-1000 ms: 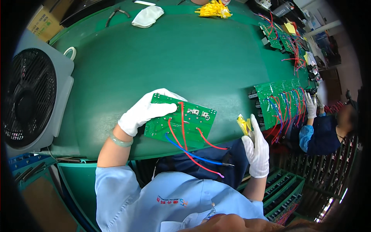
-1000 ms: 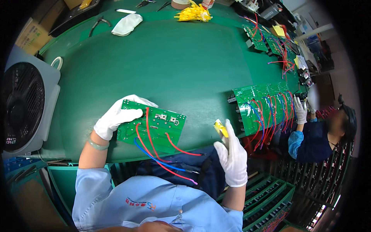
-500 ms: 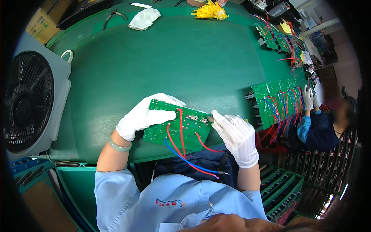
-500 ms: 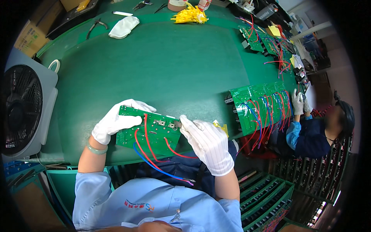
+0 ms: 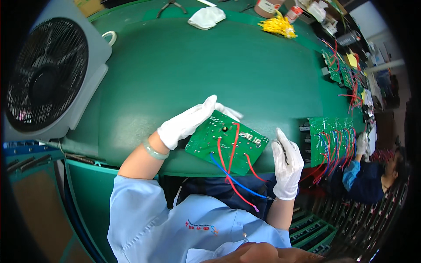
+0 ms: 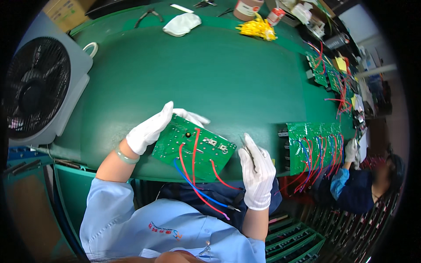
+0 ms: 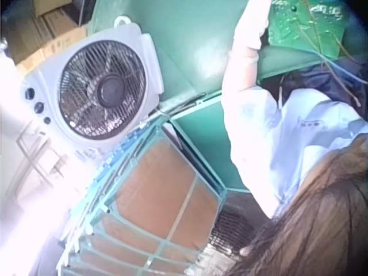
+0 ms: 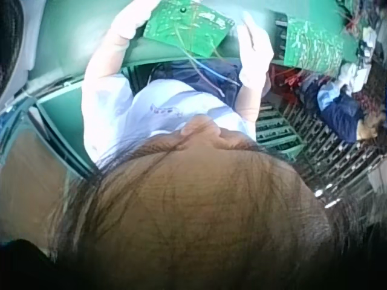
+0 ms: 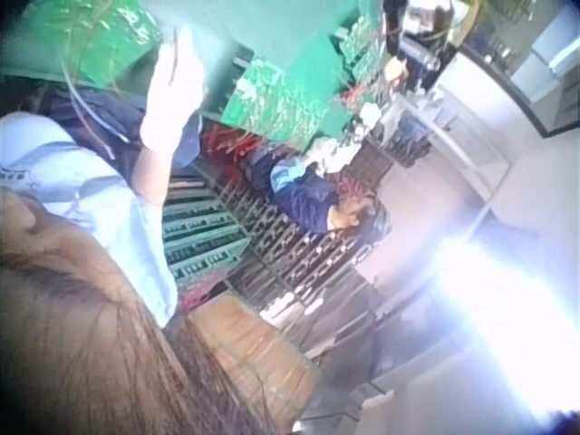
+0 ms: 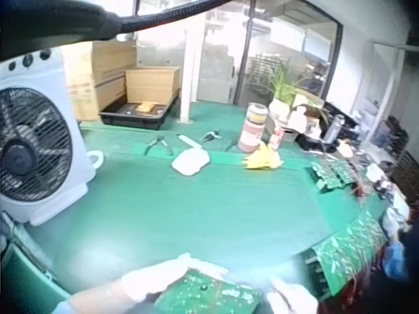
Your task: The person handles green circuit boards with attached wires, using a yellow scraper tool to clean or scrape the surface of the boards. They flip the boards over to inspect the components, including large cylindrical capacitors, and repeat the scraping process on different boards.
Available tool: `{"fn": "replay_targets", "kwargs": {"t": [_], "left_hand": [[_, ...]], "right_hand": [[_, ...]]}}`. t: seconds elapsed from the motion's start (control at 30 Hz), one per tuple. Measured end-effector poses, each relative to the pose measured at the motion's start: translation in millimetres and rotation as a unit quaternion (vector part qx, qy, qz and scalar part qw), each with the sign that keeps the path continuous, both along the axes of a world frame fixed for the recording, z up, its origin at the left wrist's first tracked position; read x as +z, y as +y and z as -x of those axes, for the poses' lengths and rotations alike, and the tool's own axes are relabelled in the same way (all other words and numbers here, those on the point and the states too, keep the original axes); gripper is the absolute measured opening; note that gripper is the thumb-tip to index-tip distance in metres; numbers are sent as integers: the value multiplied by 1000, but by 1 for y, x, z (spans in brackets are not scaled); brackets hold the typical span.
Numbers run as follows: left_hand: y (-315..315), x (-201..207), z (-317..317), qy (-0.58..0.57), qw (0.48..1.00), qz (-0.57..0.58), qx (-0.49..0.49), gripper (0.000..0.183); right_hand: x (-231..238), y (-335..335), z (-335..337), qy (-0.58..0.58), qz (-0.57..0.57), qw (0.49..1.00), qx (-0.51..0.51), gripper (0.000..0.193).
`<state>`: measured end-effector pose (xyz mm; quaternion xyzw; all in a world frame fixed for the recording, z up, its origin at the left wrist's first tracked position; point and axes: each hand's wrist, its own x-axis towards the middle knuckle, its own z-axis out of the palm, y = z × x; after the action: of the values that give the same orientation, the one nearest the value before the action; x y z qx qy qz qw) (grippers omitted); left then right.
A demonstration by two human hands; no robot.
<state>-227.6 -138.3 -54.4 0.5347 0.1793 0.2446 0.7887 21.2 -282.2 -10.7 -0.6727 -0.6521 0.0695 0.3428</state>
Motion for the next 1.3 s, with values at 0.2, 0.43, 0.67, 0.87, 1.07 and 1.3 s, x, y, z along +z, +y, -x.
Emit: {"fn": "replay_targets", "kwargs": {"t": [0.2,0.43,0.67,0.87,1.07,1.3], "left_hand": [[0,-4,-4,-16,995,94,16,97],[1,-9,-5,1,992,119,35,102],[0,-6,-5,-11,992,123,36,96],[-1,-11,-2,0,983,174,62,85],[-3,-4,-3,47,981,171,79,82],[-8,-12,0,17,982,166,87,79]], "right_hand": [[-40,-9,10,455,87,882,-93,44],[-64,-5,10,534,170,823,-91,40],[-68,-5,15,531,82,841,-61,40],[-51,-1,-1,274,-64,956,-88,34],[7,25,29,-236,-89,961,118,44],[6,32,59,-218,-78,964,129,45]]}}
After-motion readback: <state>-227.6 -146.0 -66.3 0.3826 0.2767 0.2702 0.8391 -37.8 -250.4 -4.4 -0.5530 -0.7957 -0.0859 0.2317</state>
